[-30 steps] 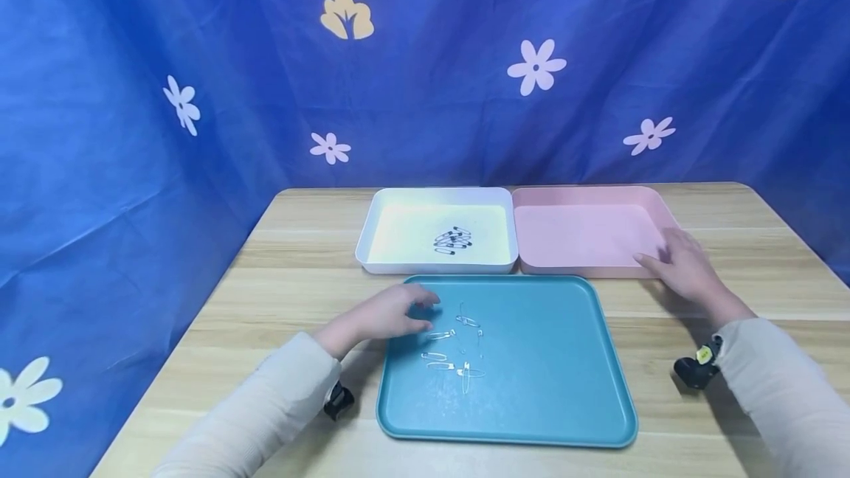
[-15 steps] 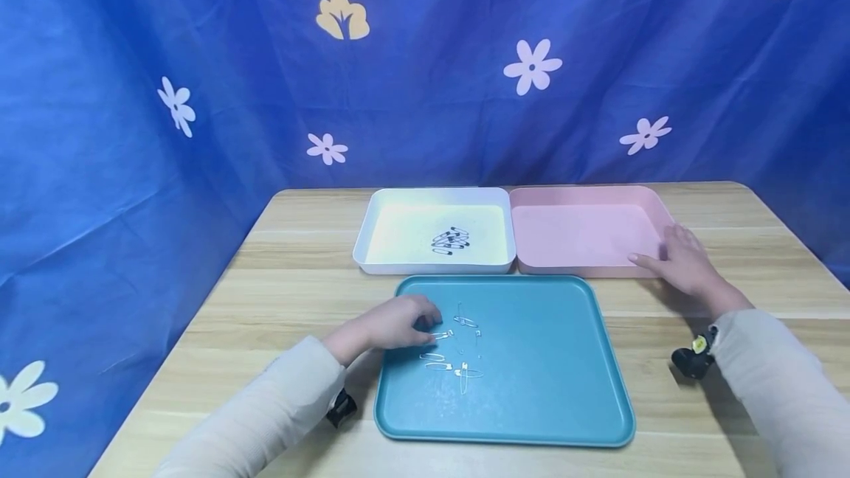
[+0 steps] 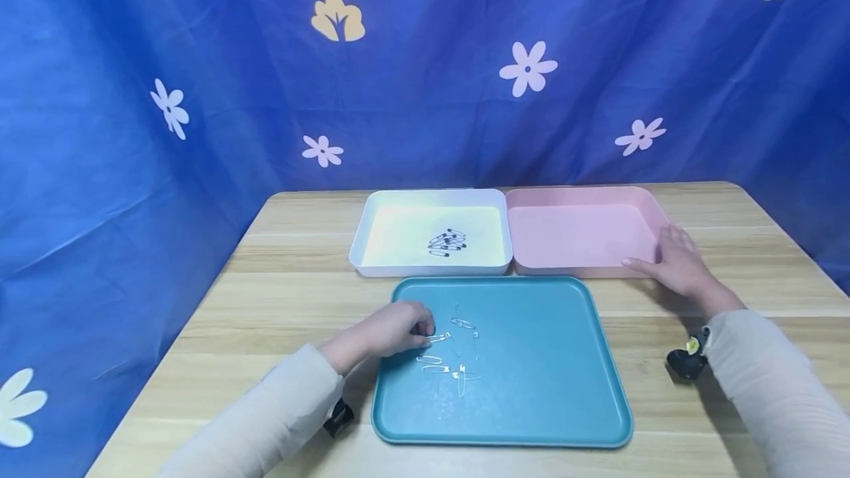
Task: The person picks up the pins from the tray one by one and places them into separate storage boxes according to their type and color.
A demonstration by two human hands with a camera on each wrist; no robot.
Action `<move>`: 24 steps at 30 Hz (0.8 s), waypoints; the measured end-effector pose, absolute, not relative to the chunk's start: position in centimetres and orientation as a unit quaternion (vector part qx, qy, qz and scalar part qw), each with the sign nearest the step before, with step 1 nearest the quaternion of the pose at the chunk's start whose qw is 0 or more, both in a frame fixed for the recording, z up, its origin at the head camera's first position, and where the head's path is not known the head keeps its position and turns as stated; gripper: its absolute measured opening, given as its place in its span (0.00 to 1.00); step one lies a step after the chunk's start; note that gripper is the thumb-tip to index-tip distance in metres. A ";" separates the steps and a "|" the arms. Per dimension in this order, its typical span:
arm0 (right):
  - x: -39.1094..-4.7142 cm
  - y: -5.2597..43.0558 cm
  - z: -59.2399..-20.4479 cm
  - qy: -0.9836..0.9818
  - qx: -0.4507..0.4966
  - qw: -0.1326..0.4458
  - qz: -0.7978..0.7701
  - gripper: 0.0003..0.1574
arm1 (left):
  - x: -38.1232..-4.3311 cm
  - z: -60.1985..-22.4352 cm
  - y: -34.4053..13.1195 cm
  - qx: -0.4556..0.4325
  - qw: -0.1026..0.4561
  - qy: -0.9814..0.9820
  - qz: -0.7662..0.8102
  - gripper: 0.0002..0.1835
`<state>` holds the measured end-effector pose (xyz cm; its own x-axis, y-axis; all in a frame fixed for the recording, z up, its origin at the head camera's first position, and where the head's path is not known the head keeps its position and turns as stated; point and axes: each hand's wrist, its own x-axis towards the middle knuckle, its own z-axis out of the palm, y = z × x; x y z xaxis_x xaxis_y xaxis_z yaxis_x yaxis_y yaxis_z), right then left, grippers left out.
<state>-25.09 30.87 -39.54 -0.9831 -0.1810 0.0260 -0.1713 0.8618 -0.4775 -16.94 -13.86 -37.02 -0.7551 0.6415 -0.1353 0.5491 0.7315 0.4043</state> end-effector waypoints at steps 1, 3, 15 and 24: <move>-25.1 30.8 -39.6 0.964 -0.092 0.009 -0.248 0.64 | -16.9 -37.0 -13.9 0.324 0.133 0.921 0.170 0.03; -25.1 30.8 -39.7 0.964 -0.095 0.006 -0.247 0.63 | -16.8 -37.1 -13.9 0.327 0.132 0.921 0.166 0.04; -25.0 31.0 -40.0 0.966 -0.100 -0.001 -0.238 0.62 | -17.0 -37.1 -13.9 0.302 0.155 0.918 0.207 0.08; -24.9 30.9 -39.9 0.966 -0.099 0.001 -0.237 0.62 | -18.2 -36.4 -13.4 0.299 0.170 0.904 0.254 0.07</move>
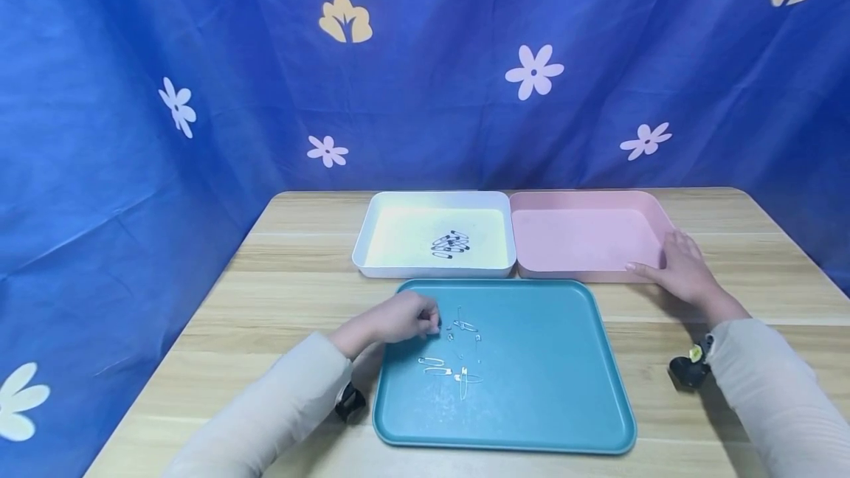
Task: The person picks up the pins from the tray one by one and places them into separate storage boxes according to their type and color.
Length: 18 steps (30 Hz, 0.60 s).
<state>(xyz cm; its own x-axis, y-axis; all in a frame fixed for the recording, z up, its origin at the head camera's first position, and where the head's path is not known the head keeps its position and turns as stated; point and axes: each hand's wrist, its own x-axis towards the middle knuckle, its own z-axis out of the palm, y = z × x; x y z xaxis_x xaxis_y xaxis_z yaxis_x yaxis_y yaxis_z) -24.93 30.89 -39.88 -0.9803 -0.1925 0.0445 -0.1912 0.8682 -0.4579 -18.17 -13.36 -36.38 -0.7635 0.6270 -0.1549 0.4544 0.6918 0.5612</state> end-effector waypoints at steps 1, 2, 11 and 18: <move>-24.9 30.9 -39.9 0.966 -0.099 0.002 -0.237 0.62 | -18.4 -36.2 -13.2 0.302 0.166 0.903 0.256 0.08; -24.9 30.8 -39.8 0.966 -0.098 0.002 -0.237 0.62 | -18.5 -36.0 -13.0 0.304 0.164 0.902 0.260 0.08; -25.0 31.0 -40.1 0.965 -0.094 -0.005 -0.246 0.64 | -20.9 -34.3 -10.5 0.333 0.144 0.891 0.272 0.07; -25.1 31.0 -40.1 0.965 -0.086 -0.006 -0.246 0.64 | -23.2 -33.0 -7.2 0.341 0.122 0.895 0.260 0.04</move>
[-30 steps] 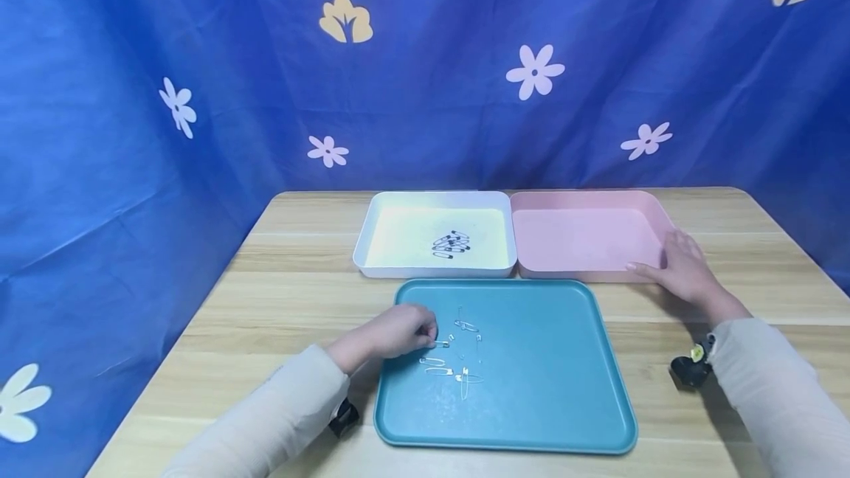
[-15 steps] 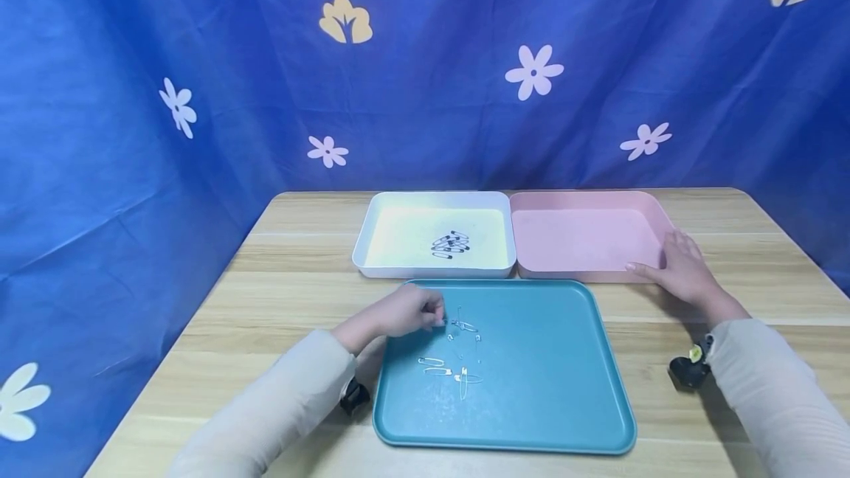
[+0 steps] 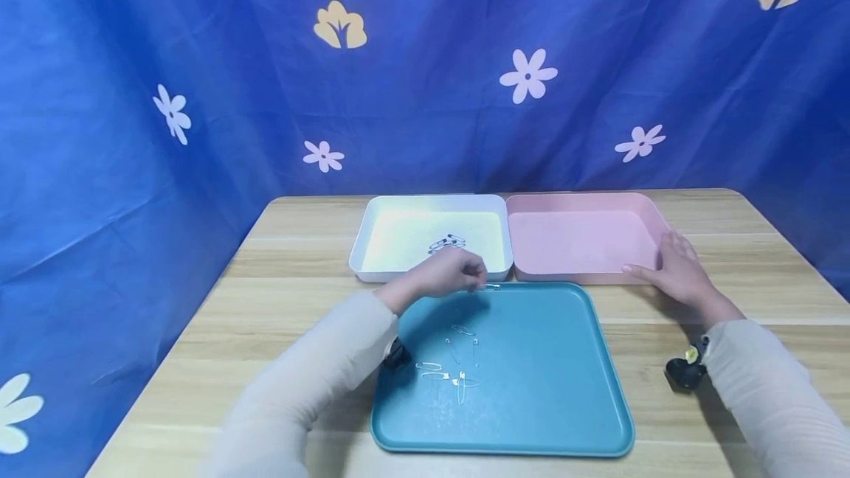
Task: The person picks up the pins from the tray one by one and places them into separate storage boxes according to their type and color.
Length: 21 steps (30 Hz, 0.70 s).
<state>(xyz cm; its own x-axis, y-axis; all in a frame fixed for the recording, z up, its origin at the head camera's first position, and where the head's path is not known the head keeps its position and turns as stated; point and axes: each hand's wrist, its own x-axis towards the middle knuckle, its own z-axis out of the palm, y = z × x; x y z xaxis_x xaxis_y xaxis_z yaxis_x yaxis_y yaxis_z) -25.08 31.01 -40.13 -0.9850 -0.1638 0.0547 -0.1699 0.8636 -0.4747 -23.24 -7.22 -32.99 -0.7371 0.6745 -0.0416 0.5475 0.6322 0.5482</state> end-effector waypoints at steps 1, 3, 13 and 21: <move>-25.1 31.0 -40.1 -0.966 0.086 0.007 0.245 0.64 | -23.5 -32.9 -6.7 0.342 0.117 0.896 0.259 0.04; -25.1 31.1 -40.2 -0.966 0.084 0.008 0.243 0.64 | -24.2 -32.8 -5.8 0.339 0.110 0.898 0.259 0.05; -25.2 31.2 -40.4 -0.969 0.084 0.022 0.230 0.63 | -26.8 -33.3 -2.2 0.285 0.126 0.898 0.311 0.03; -25.1 31.0 -40.5 -0.969 0.081 0.027 0.231 0.64 | -28.4 -34.7 0.2 0.245 0.119 0.898 0.344 0.03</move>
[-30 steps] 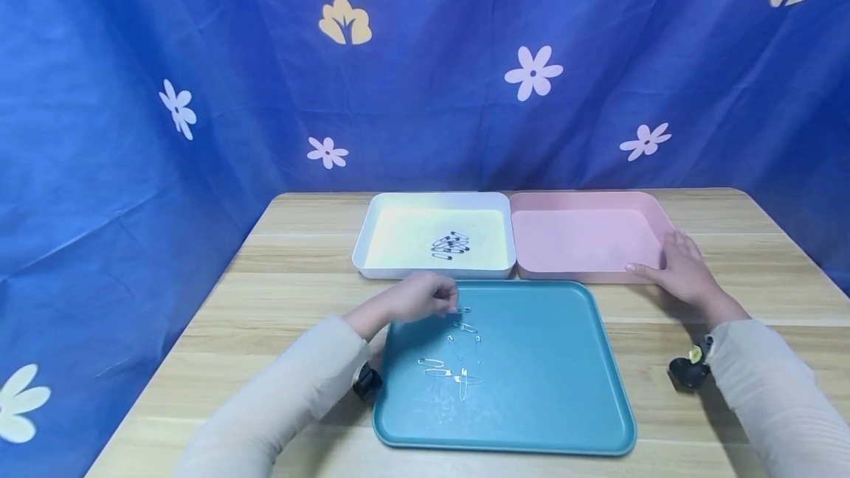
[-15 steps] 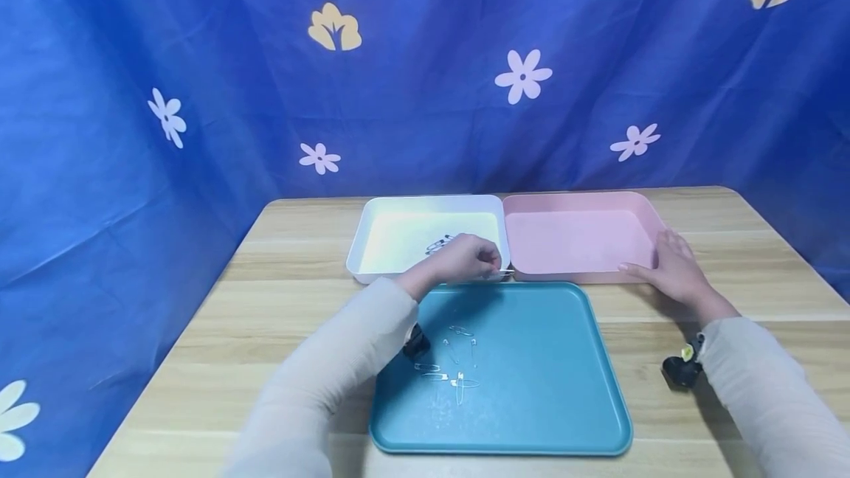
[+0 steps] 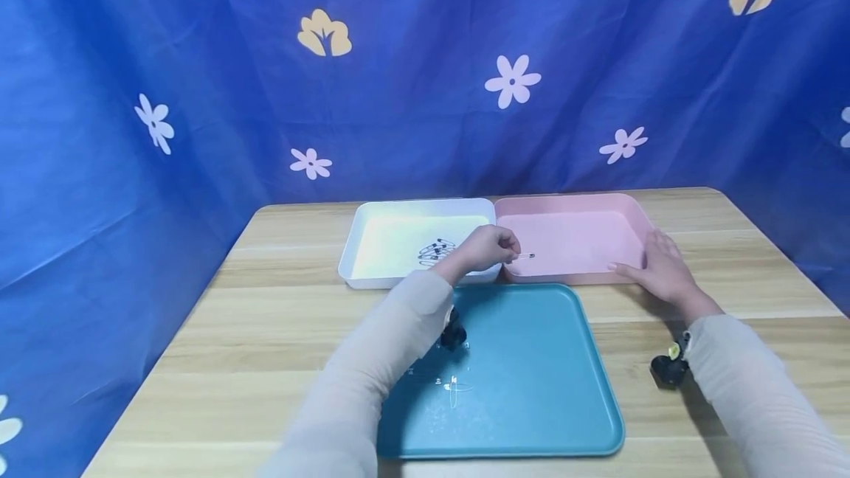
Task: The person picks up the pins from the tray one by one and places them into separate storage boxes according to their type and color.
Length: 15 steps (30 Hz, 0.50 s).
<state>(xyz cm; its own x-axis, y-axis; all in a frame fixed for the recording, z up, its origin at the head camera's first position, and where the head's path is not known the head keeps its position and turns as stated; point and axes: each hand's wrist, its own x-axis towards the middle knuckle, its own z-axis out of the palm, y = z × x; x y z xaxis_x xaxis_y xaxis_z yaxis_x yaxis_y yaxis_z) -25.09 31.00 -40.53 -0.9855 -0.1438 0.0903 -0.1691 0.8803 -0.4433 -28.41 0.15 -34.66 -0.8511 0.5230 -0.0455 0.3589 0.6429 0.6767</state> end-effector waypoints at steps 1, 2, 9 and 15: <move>-25.1 31.0 -40.6 -0.969 0.079 0.026 0.231 0.64 | -28.6 -34.9 0.4 0.243 0.121 0.897 0.349 0.03; -25.1 30.9 -40.6 -0.969 0.077 0.026 0.232 0.64 | -28.7 -35.1 0.7 0.240 0.124 0.896 0.354 0.03; -25.0 30.8 -40.7 -0.970 0.069 0.025 0.230 0.65 | -29.6 -36.3 2.7 0.226 0.123 0.900 0.353 0.04; -25.1 30.8 -40.6 -0.970 0.072 0.032 0.230 0.65 | -30.4 -36.6 4.3 0.235 0.103 0.915 0.311 0.04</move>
<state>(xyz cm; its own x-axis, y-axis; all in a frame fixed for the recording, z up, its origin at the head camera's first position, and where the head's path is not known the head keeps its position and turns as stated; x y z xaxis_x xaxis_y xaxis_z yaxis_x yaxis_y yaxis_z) -25.13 30.77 -40.56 -0.9876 -0.1249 0.0950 -0.1543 0.8835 -0.4422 -30.44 4.29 -36.56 -0.8686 0.4937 -0.0432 0.3655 0.6969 0.6171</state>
